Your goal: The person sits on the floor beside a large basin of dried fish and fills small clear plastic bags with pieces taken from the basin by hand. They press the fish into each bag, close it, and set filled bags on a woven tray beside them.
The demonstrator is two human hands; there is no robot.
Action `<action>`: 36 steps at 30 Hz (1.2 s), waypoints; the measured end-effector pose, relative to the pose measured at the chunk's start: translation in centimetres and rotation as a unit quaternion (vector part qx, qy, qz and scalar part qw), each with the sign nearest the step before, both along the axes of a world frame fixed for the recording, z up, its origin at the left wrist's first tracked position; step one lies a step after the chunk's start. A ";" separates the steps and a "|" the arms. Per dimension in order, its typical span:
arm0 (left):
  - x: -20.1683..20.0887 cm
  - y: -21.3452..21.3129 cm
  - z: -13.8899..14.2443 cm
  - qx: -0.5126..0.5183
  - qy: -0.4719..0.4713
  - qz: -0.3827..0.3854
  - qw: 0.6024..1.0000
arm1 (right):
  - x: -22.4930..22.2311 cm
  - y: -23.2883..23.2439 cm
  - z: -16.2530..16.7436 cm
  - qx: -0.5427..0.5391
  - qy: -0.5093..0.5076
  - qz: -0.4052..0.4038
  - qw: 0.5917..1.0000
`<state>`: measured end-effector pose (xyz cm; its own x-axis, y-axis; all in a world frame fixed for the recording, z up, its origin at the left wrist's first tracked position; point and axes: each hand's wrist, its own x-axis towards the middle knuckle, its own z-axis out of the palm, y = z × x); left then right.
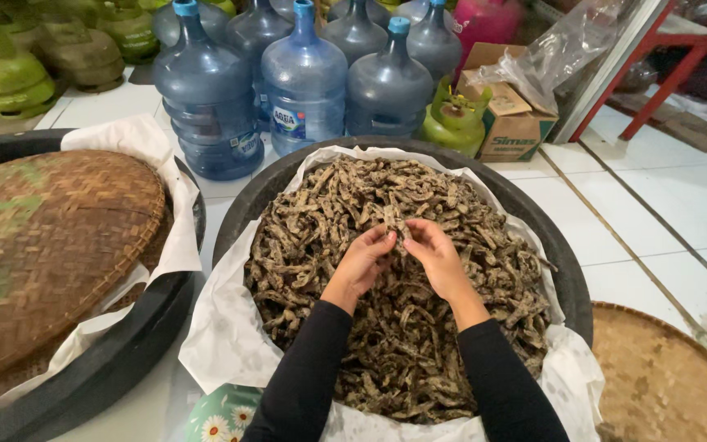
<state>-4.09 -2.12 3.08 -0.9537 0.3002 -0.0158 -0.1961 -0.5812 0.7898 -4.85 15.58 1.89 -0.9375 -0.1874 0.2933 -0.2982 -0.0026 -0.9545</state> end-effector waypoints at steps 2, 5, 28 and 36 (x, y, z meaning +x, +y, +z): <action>0.0 0.3 0.0 0.003 0.010 0.000 1.000 | -0.1 0.1 -0.1 0.001 0.004 0.001 1.000; -0.3 0.4 -0.1 -0.010 -0.001 0.028 1.000 | -0.3 0.2 0.0 0.044 0.027 0.013 0.999; -0.2 -0.6 -1.1 -0.121 0.193 0.007 0.974 | 0.7 0.0 0.4 0.024 0.054 -0.078 0.995; -0.3 0.7 -1.1 -0.192 0.264 0.159 0.932 | 1.4 -0.9 0.5 0.069 0.096 -0.157 0.980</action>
